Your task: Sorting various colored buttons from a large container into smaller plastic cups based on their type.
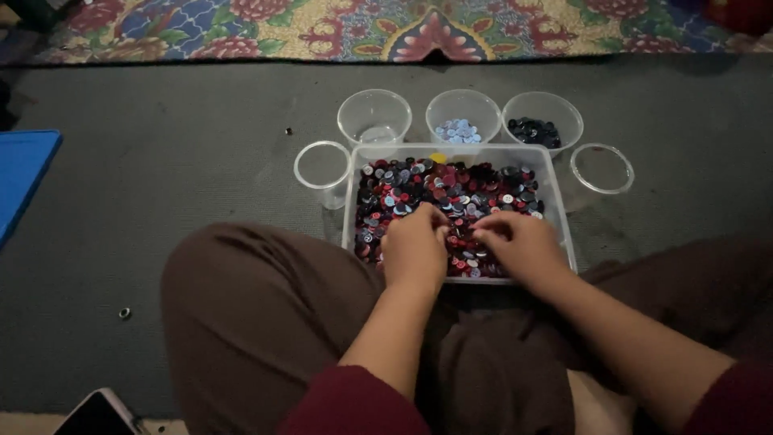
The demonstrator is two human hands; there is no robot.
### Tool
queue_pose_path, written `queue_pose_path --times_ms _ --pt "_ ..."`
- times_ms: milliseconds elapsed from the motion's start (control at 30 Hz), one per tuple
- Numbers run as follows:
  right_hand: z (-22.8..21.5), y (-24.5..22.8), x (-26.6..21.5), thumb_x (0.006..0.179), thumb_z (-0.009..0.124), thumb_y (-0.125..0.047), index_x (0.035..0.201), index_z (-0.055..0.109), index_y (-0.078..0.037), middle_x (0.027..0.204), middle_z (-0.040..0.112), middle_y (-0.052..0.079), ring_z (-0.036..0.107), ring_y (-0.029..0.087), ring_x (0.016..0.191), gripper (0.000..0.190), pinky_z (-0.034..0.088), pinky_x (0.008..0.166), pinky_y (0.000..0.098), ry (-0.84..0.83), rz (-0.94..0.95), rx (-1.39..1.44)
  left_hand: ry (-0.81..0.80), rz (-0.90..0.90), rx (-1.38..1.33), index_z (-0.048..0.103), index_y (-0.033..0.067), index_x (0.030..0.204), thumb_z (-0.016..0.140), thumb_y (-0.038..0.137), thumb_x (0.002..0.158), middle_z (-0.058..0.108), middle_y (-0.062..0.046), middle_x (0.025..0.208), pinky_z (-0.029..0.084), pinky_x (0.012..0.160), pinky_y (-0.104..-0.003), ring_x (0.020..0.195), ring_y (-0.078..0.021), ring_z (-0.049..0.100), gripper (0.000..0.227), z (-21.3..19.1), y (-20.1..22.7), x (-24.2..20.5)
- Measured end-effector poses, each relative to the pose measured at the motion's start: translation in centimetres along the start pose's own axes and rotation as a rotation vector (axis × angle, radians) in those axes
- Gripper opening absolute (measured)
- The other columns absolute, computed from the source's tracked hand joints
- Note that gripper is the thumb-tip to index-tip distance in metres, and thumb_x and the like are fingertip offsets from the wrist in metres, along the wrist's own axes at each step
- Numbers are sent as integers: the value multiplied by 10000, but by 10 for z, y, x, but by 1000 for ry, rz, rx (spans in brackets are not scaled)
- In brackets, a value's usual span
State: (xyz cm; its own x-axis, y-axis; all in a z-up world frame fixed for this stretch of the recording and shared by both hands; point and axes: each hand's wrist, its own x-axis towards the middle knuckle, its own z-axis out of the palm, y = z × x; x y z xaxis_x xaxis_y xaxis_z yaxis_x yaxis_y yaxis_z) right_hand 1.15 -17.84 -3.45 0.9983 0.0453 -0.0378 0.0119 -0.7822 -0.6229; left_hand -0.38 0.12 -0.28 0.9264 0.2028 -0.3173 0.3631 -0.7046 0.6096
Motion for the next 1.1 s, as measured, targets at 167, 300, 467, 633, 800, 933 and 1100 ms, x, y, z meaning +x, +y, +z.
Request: queue_pose_path --times_ms 167,300,467,633,800,933,1100 --pt "16 37 19 863 797 -290 1048 836 -311 931 805 37 746 294 968 190 573 835 395 28 92 62 -3 -72 -287 715 238 1147 618 229 1008 714 -81 1200 477 1035 -591 1247 -387 616 170 -3 -4 6" --pt "11 37 18 845 775 -311 1060 827 -371 963 804 2 739 254 1003 229 574 844 386 13 148 85 34 -154 -244 732 324 1063 580 227 1015 724 4 1150 508 1010 -556 1215 -340 640 187 0 -5 6" --pt "-4 9 4 860 727 -218 1021 850 -288 927 803 81 740 331 978 214 571 838 407 40 143 54 202 -87 -204 750 215 979 556 104 984 705 -86 1061 526 983 -542 1157 -376 640 224 -6 -2 0" --pt "2 14 12 836 659 -276 965 844 -330 925 792 46 724 320 1014 231 568 889 441 22 131 -40 403 -126 -174 725 216 935 547 88 927 683 -56 1004 539 955 -484 1080 -329 647 219 3 -6 7" --pt "17 5 29 849 665 -305 971 829 -334 885 777 43 728 327 996 206 569 888 468 21 -86 -219 499 -198 -373 655 208 968 559 95 881 631 -52 1060 511 994 -484 1134 -333 629 172 1 -11 18" --pt "16 -16 41 871 688 -254 1029 827 -220 922 782 114 723 392 992 213 575 858 504 -26 -136 -214 494 -222 -344 670 219 1062 626 131 863 635 -48 1047 513 1007 -456 1138 -320 639 222 16 -32 43" --pt "8 -36 46 883 718 -281 1074 826 -239 928 796 59 734 353 1005 223 586 840 493 -102 -85 -240 512 -215 -373 680 152 1154 674 82 877 628 -73 1081 520 1003 -448 1144 -341 636 286 15 -30 52"
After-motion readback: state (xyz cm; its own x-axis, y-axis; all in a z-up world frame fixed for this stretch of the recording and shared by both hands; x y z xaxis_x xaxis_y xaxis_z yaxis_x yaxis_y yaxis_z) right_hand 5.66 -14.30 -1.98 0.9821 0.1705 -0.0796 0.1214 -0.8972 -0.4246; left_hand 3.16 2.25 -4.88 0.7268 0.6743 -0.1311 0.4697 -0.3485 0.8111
